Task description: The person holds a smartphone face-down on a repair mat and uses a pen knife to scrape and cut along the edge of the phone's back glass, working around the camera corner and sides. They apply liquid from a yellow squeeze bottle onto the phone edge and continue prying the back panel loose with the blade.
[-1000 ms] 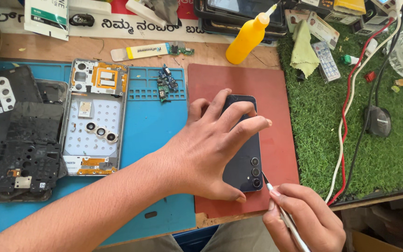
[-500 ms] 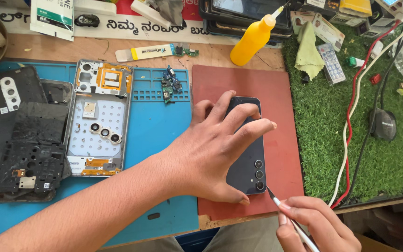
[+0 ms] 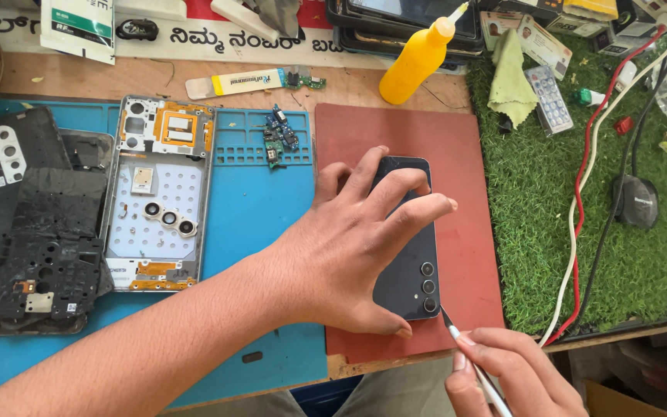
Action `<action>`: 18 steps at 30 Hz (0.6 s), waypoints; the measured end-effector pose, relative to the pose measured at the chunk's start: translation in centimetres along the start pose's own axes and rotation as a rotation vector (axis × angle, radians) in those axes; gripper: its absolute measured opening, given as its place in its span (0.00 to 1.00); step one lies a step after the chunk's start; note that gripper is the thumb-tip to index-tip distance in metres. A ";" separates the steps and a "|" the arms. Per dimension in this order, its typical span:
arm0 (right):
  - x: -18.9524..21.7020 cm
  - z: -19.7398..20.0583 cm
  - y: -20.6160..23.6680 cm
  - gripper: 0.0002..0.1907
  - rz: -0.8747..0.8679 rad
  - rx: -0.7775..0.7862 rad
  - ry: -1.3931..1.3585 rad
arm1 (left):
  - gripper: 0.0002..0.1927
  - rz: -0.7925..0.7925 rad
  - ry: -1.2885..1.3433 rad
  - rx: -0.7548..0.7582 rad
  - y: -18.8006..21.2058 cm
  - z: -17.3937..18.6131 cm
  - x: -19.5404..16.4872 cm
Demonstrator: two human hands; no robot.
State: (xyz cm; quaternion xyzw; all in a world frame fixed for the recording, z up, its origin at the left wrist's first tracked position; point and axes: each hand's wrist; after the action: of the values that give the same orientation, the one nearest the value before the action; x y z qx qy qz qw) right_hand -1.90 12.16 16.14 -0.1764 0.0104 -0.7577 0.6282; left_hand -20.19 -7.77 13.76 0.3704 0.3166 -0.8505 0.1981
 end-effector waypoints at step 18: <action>-2.3 -1.2 1.4 0.07 0.129 -0.081 -0.234 | 0.67 -0.008 0.002 0.007 0.1 -0.2 -0.2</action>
State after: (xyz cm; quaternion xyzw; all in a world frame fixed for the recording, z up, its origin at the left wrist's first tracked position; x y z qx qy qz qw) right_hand -0.55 13.76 14.06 -0.2878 -0.0211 -0.6889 0.6649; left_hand -19.91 -7.66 13.75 0.3709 0.3154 -0.8518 0.1933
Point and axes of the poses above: each hand's wrist, its own y-axis away from the middle knuckle, its own z-axis out of the back of the hand, x = y × z, and after that the axes turned 13 degrees about y, right-handed
